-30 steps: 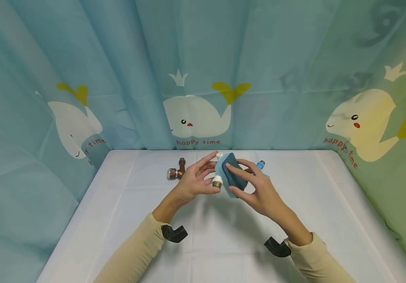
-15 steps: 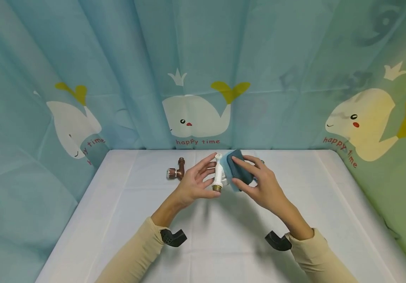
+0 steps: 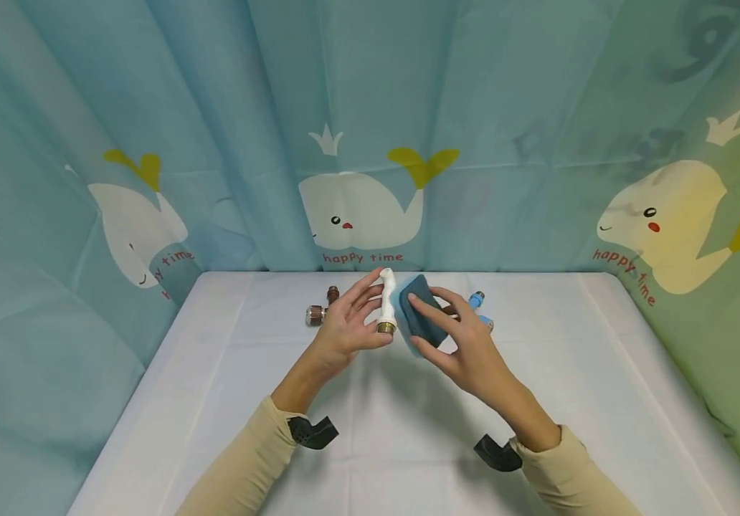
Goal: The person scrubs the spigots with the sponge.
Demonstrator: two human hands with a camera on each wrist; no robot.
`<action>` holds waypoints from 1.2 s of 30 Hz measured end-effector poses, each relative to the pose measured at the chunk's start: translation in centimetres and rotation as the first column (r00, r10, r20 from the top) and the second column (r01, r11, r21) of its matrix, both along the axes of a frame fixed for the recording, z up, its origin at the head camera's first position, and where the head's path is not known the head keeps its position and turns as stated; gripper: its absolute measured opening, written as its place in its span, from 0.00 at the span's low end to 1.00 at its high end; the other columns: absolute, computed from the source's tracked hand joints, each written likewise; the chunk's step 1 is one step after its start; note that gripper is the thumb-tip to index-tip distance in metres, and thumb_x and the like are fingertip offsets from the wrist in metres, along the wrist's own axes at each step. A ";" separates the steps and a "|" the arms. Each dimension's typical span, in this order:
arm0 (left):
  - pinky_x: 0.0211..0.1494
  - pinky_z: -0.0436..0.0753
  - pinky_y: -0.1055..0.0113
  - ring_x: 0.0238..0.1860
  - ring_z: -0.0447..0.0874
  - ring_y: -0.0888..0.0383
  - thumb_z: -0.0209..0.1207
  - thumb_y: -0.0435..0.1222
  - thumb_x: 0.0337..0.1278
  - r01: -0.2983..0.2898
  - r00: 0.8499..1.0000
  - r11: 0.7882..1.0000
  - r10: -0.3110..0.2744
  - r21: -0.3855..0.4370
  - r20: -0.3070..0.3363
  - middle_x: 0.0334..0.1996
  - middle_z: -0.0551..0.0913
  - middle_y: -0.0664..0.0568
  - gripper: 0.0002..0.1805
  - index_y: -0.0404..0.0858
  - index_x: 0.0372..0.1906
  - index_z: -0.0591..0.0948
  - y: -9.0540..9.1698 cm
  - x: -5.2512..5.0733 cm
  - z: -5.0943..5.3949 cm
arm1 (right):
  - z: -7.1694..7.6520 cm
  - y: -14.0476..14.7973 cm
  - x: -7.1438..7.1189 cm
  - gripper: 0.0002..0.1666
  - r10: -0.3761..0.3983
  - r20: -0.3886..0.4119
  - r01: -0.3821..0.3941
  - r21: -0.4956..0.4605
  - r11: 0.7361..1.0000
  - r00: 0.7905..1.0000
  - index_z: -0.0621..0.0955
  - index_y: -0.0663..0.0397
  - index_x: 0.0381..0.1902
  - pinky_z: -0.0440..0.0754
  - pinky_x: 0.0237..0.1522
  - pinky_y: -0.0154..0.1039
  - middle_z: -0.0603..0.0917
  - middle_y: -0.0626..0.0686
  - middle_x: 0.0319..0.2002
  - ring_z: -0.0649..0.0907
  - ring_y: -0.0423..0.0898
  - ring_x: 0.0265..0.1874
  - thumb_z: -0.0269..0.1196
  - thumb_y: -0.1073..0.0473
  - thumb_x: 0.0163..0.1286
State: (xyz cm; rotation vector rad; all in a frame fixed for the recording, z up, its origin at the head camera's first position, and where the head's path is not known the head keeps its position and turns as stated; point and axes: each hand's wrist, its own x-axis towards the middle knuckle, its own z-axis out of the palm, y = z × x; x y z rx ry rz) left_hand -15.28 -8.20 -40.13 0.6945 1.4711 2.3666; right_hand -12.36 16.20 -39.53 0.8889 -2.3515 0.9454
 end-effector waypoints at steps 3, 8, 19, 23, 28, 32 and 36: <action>0.59 0.82 0.66 0.65 0.71 0.53 0.71 0.18 0.44 -0.027 0.999 1.000 0.027 -0.004 0.022 0.68 0.66 0.41 0.59 0.36 0.82 0.53 -0.1 0.0 0.0 | -0.2 0.1 0.0 0.37 -0.050 -0.036 0.051 0.033 0.998 0.998 0.81 0.48 0.67 0.88 0.37 0.49 0.74 0.65 0.65 0.82 0.56 0.46 0.79 0.61 0.58; 0.57 0.82 0.66 0.66 0.70 0.52 0.69 0.19 0.47 -0.051 0.998 0.999 0.051 -0.013 0.042 0.69 0.64 0.39 0.56 0.38 0.82 0.55 -0.2 0.1 -0.1 | 0.0 0.1 0.1 0.38 0.005 -0.041 -0.003 0.033 0.999 0.999 0.81 0.46 0.67 0.87 0.38 0.49 0.73 0.64 0.67 0.81 0.56 0.49 0.79 0.59 0.58; 0.71 0.73 0.56 0.71 0.66 0.48 0.75 0.19 0.44 0.016 0.996 0.990 -0.029 -0.142 -0.087 0.72 0.63 0.40 0.60 0.42 0.82 0.56 -0.2 0.7 -0.1 | 0.3 0.2 -0.5 0.35 0.056 0.226 -0.024 -0.143 0.989 0.972 0.77 0.47 0.72 0.89 0.41 0.46 0.78 0.57 0.65 0.84 0.52 0.52 0.72 0.60 0.67; 0.72 0.72 0.56 0.71 0.66 0.48 0.75 0.19 0.43 0.001 0.994 0.990 -0.017 -0.143 -0.107 0.72 0.63 0.41 0.60 0.43 0.82 0.58 -0.3 0.8 0.0 | 0.1 0.4 -0.5 0.34 0.033 0.289 0.012 -0.154 0.988 0.957 0.77 0.47 0.71 0.88 0.41 0.44 0.80 0.54 0.64 0.84 0.49 0.48 0.71 0.60 0.69; 0.72 0.73 0.56 0.73 0.65 0.47 0.76 0.19 0.43 0.010 0.992 0.991 -0.027 -0.134 -0.125 0.73 0.62 0.38 0.60 0.41 0.82 0.57 -0.3 0.8 0.1 | 0.3 0.1 -0.5 0.34 0.050 0.325 0.013 -0.190 0.982 0.944 0.75 0.44 0.73 0.88 0.44 0.45 0.78 0.53 0.67 0.83 0.50 0.47 0.70 0.58 0.71; 0.72 0.72 0.56 0.74 0.64 0.46 0.75 0.19 0.42 -0.014 0.994 0.992 0.001 -0.126 -0.107 0.74 0.62 0.37 0.60 0.41 0.82 0.58 -0.5 0.9 0.0 | 0.0 0.3 -0.4 0.34 0.029 0.323 0.009 -0.118 0.993 0.946 0.77 0.48 0.72 0.88 0.42 0.45 0.78 0.57 0.65 0.84 0.52 0.51 0.71 0.58 0.70; 0.73 0.71 0.55 0.73 0.65 0.47 0.76 0.22 0.45 -0.014 0.998 0.992 0.006 -0.126 -0.068 0.74 0.63 0.38 0.59 0.42 0.82 0.58 -0.5 0.8 -0.1 | -0.2 0.1 -0.2 0.35 0.003 0.215 0.025 -0.131 0.991 0.977 0.78 0.49 0.70 0.89 0.41 0.46 0.78 0.59 0.64 0.85 0.54 0.52 0.74 0.60 0.65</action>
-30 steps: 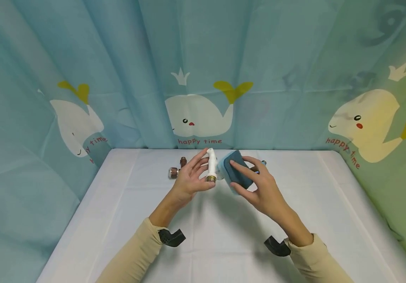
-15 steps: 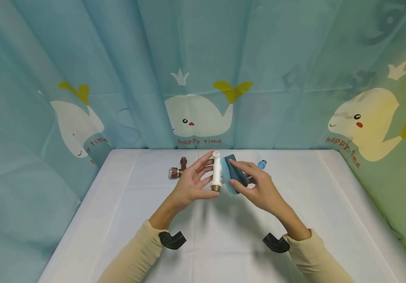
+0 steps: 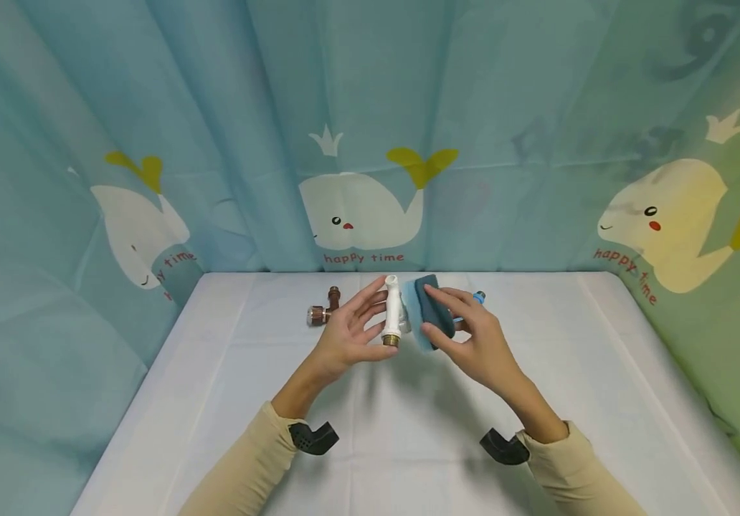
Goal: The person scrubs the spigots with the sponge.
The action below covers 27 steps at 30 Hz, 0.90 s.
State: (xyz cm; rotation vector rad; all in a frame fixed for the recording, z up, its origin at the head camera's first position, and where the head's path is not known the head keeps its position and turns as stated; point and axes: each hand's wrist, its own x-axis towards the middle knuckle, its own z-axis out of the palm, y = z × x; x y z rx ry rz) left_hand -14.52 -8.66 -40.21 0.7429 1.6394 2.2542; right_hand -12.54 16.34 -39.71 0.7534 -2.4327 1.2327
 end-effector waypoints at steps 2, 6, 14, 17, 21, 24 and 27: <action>0.73 0.70 0.53 0.72 0.66 0.47 0.77 0.23 0.44 -0.008 1.000 1.000 0.008 0.015 0.011 0.73 0.63 0.38 0.59 0.41 0.82 0.58 0.0 0.0 0.2 | -0.1 -0.2 0.1 0.35 0.002 -0.054 -0.001 0.016 1.000 0.999 0.79 0.48 0.70 0.89 0.41 0.47 0.77 0.61 0.65 0.85 0.54 0.52 0.74 0.59 0.65; 0.73 0.70 0.55 0.70 0.67 0.48 0.77 0.22 0.42 -0.020 1.000 1.000 0.020 0.007 0.019 0.72 0.65 0.38 0.59 0.41 0.81 0.59 -0.2 0.0 0.3 | -0.3 0.0 0.1 0.35 -0.003 -0.119 0.012 0.074 0.997 0.993 0.81 0.50 0.67 0.88 0.41 0.51 0.77 0.63 0.63 0.85 0.57 0.50 0.76 0.60 0.61; 0.73 0.72 0.58 0.73 0.65 0.47 0.76 0.22 0.44 -0.029 0.994 0.992 0.016 -0.121 -0.108 0.72 0.65 0.41 0.58 0.43 0.81 0.59 -0.1 -0.2 -0.3 | -0.5 -0.5 0.5 0.34 0.096 -0.217 -0.092 0.029 0.995 0.971 0.80 0.47 0.68 0.87 0.40 0.45 0.75 0.60 0.67 0.83 0.51 0.47 0.75 0.57 0.64; 0.73 0.72 0.60 0.74 0.64 0.49 0.76 0.22 0.44 -0.048 0.991 0.989 0.030 -0.139 -0.128 0.72 0.66 0.41 0.58 0.43 0.81 0.60 -0.2 -0.2 -0.3 | -0.5 -0.3 0.8 0.31 0.115 -0.209 -0.112 0.030 0.993 0.971 0.82 0.45 0.66 0.84 0.40 0.40 0.75 0.58 0.67 0.82 0.47 0.47 0.74 0.53 0.66; 0.72 0.72 0.60 0.73 0.66 0.49 0.77 0.24 0.46 -0.022 0.990 0.991 0.004 -0.128 -0.138 0.72 0.67 0.40 0.57 0.42 0.81 0.60 -0.2 -0.5 -0.2 | -0.3 -0.2 0.9 0.29 0.129 -0.211 -0.135 -0.012 0.991 0.969 0.82 0.46 0.66 0.83 0.44 0.35 0.75 0.57 0.67 0.82 0.46 0.47 0.72 0.49 0.68; 0.73 0.72 0.58 0.71 0.67 0.48 0.78 0.27 0.45 0.001 0.991 0.994 -0.015 -0.113 -0.129 0.71 0.67 0.42 0.57 0.43 0.81 0.60 -0.2 -0.6 0.1 | -0.3 -0.1 0.8 0.29 0.135 -0.246 -0.150 -0.040 0.988 0.960 0.83 0.48 0.65 0.83 0.44 0.35 0.76 0.58 0.66 0.84 0.48 0.46 0.70 0.45 0.69; 0.72 0.72 0.58 0.69 0.68 0.48 0.79 0.29 0.45 0.025 0.995 0.993 -0.036 -0.111 -0.095 0.71 0.67 0.42 0.57 0.43 0.81 0.61 -0.2 -0.5 0.3 | -0.5 -0.1 0.5 0.29 0.126 -0.278 -0.135 -0.016 0.991 0.952 0.83 0.49 0.65 0.86 0.42 0.40 0.76 0.61 0.66 0.84 0.52 0.46 0.72 0.48 0.69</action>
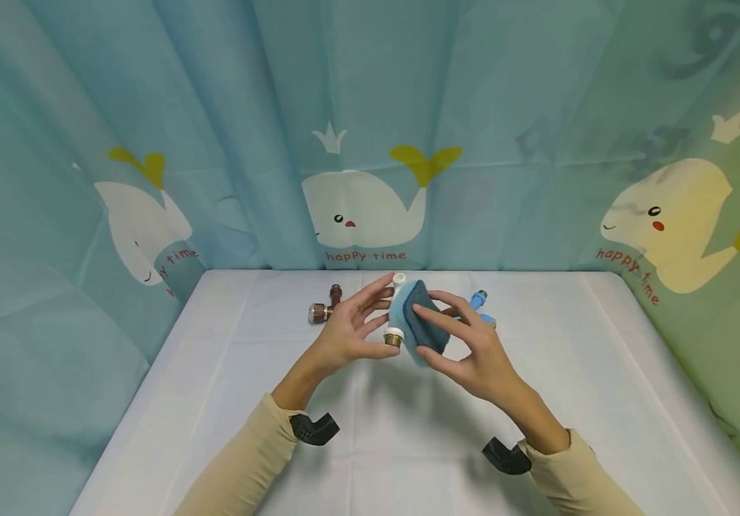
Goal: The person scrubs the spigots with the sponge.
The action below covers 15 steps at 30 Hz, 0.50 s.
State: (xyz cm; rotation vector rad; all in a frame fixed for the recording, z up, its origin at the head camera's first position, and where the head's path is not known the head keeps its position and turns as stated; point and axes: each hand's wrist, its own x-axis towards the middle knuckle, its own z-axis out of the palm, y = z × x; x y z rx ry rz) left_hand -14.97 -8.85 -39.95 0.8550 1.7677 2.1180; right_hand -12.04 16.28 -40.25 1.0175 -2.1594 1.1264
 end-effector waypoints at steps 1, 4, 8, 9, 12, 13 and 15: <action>0.72 0.72 0.57 0.69 0.68 0.48 0.80 0.29 0.44 0.005 1.000 1.000 -0.005 0.003 0.014 0.71 0.67 0.42 0.57 0.43 0.81 0.61 0.0 0.1 0.0 | 0.0 0.1 -0.2 0.30 -0.016 -0.006 0.016 0.013 1.000 1.000 0.82 0.50 0.65 0.87 0.41 0.43 0.75 0.62 0.66 0.84 0.53 0.46 0.73 0.51 0.67; 0.71 0.74 0.57 0.68 0.68 0.46 0.80 0.30 0.44 0.008 0.999 1.000 -0.009 0.011 0.044 0.71 0.67 0.41 0.57 0.42 0.80 0.62 0.0 0.3 0.0 | -0.1 0.3 -0.9 0.34 -0.100 -0.022 0.101 0.054 0.993 0.995 0.82 0.50 0.65 0.88 0.40 0.51 0.74 0.63 0.67 0.83 0.57 0.48 0.77 0.61 0.60; 0.71 0.74 0.57 0.69 0.68 0.46 0.80 0.30 0.45 0.007 1.000 1.000 -0.007 0.015 0.027 0.72 0.66 0.41 0.57 0.41 0.81 0.61 0.0 0.4 -0.2 | -0.1 0.3 -1.1 0.39 -0.136 0.011 0.135 0.032 0.990 0.991 0.81 0.51 0.66 0.88 0.40 0.53 0.74 0.63 0.67 0.84 0.55 0.47 0.78 0.66 0.55; 0.71 0.74 0.57 0.70 0.67 0.45 0.79 0.30 0.46 0.011 1.000 1.000 -0.011 0.017 0.023 0.73 0.66 0.41 0.57 0.41 0.81 0.60 0.0 0.4 -0.2 | -0.3 0.3 -1.1 0.39 -0.126 0.025 0.126 0.027 0.992 0.992 0.81 0.51 0.66 0.88 0.41 0.54 0.75 0.63 0.66 0.84 0.55 0.47 0.78 0.66 0.55; 0.72 0.73 0.55 0.71 0.66 0.46 0.80 0.33 0.45 0.015 0.999 0.999 -0.016 0.031 0.038 0.73 0.65 0.41 0.58 0.42 0.81 0.60 0.1 0.5 -0.2 | -0.6 0.2 -0.8 0.38 -0.104 0.069 0.102 0.029 0.994 0.992 0.81 0.50 0.67 0.88 0.44 0.55 0.76 0.62 0.65 0.85 0.56 0.51 0.77 0.65 0.57; 0.73 0.72 0.54 0.72 0.65 0.46 0.81 0.34 0.45 0.014 0.999 0.999 -0.016 0.043 0.051 0.73 0.65 0.40 0.58 0.42 0.81 0.60 0.1 0.5 -0.2 | -0.7 0.2 -0.8 0.38 -0.111 0.078 0.109 0.034 0.993 0.991 0.81 0.49 0.67 0.88 0.45 0.56 0.76 0.62 0.65 0.85 0.57 0.52 0.77 0.65 0.58; 0.73 0.70 0.53 0.72 0.65 0.47 0.81 0.35 0.44 0.002 0.997 0.998 -0.006 0.056 0.079 0.73 0.64 0.41 0.59 0.43 0.81 0.60 0.0 0.5 -0.2 | -0.8 0.2 -0.8 0.37 -0.126 0.099 0.124 0.023 0.992 0.987 0.81 0.49 0.67 0.88 0.44 0.56 0.77 0.61 0.64 0.84 0.58 0.54 0.77 0.65 0.58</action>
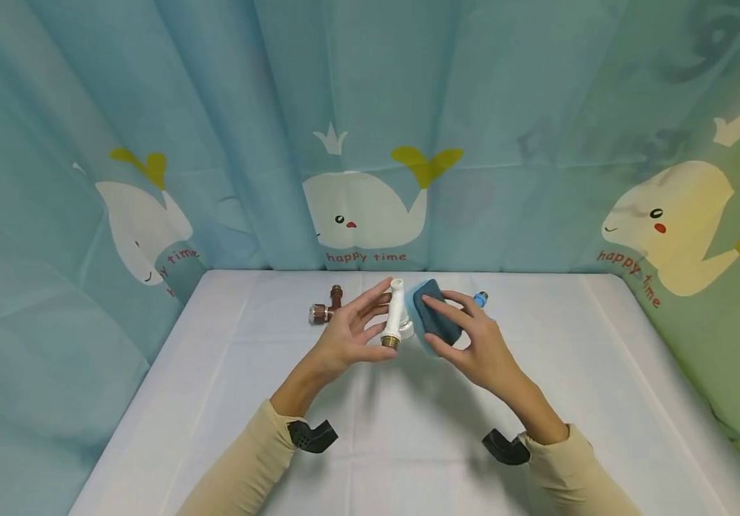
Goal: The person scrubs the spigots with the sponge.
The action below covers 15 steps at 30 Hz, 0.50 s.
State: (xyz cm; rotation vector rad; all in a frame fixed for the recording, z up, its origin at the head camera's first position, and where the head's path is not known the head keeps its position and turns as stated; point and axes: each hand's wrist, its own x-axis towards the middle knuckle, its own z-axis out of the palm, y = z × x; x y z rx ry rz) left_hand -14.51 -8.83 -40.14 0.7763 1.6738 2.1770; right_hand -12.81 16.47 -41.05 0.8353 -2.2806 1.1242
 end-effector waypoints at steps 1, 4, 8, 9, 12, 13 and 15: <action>0.74 0.70 0.54 0.72 0.65 0.47 0.81 0.35 0.44 -0.005 1.000 1.000 0.005 0.010 0.011 0.73 0.64 0.41 0.59 0.43 0.81 0.60 0.0 0.0 0.0 | 0.0 0.0 0.0 0.38 0.003 0.010 -0.002 -0.007 1.000 1.000 0.81 0.48 0.67 0.88 0.44 0.55 0.77 0.60 0.64 0.84 0.58 0.55 0.76 0.66 0.57; 0.74 0.69 0.55 0.72 0.64 0.48 0.81 0.32 0.44 -0.015 0.999 0.999 0.013 0.050 0.033 0.74 0.63 0.40 0.59 0.42 0.82 0.58 0.1 -0.2 0.1 | 0.1 0.0 0.0 0.37 0.026 0.027 -0.026 0.001 1.000 0.999 0.80 0.50 0.68 0.89 0.43 0.53 0.77 0.61 0.65 0.84 0.57 0.55 0.75 0.65 0.59; 0.74 0.70 0.54 0.71 0.65 0.48 0.78 0.24 0.43 -0.039 0.998 0.994 0.033 0.106 0.060 0.73 0.62 0.38 0.60 0.38 0.82 0.57 0.2 -0.3 0.1 | 0.1 0.2 0.1 0.35 0.006 0.036 -0.009 0.075 0.997 0.999 0.80 0.50 0.67 0.88 0.42 0.53 0.76 0.63 0.64 0.85 0.57 0.51 0.75 0.63 0.61; 0.74 0.69 0.54 0.70 0.65 0.49 0.77 0.22 0.42 -0.044 0.997 0.993 0.037 0.112 0.069 0.72 0.62 0.38 0.60 0.38 0.82 0.57 0.2 -0.3 0.1 | 0.1 0.2 0.1 0.35 -0.012 0.040 0.008 0.077 0.997 0.999 0.81 0.49 0.67 0.88 0.41 0.53 0.76 0.63 0.64 0.85 0.57 0.51 0.76 0.63 0.60; 0.75 0.67 0.55 0.72 0.64 0.49 0.76 0.22 0.43 -0.040 0.997 0.995 0.034 0.087 0.070 0.73 0.63 0.40 0.59 0.40 0.82 0.57 0.2 -0.3 -0.1 | 0.2 0.0 0.1 0.36 -0.012 0.051 0.009 0.044 0.999 0.999 0.81 0.49 0.67 0.88 0.40 0.53 0.77 0.62 0.64 0.84 0.57 0.51 0.76 0.63 0.60; 0.76 0.66 0.54 0.73 0.64 0.48 0.77 0.23 0.44 -0.033 0.998 0.996 0.028 0.079 0.063 0.73 0.62 0.40 0.59 0.41 0.82 0.57 0.2 -0.3 -0.2 | 0.2 -0.1 0.1 0.36 0.002 0.059 -0.004 0.027 1.000 0.998 0.80 0.50 0.67 0.89 0.41 0.52 0.77 0.62 0.64 0.84 0.58 0.53 0.76 0.63 0.60; 0.77 0.65 0.54 0.75 0.61 0.47 0.78 0.26 0.45 -0.027 0.999 0.998 0.025 0.064 0.037 0.74 0.61 0.39 0.60 0.41 0.82 0.56 0.2 -0.2 -0.2 | 0.2 -0.2 0.2 0.36 0.018 0.076 -0.020 0.029 0.999 0.997 0.79 0.49 0.68 0.88 0.42 0.52 0.77 0.61 0.65 0.83 0.57 0.55 0.75 0.62 0.62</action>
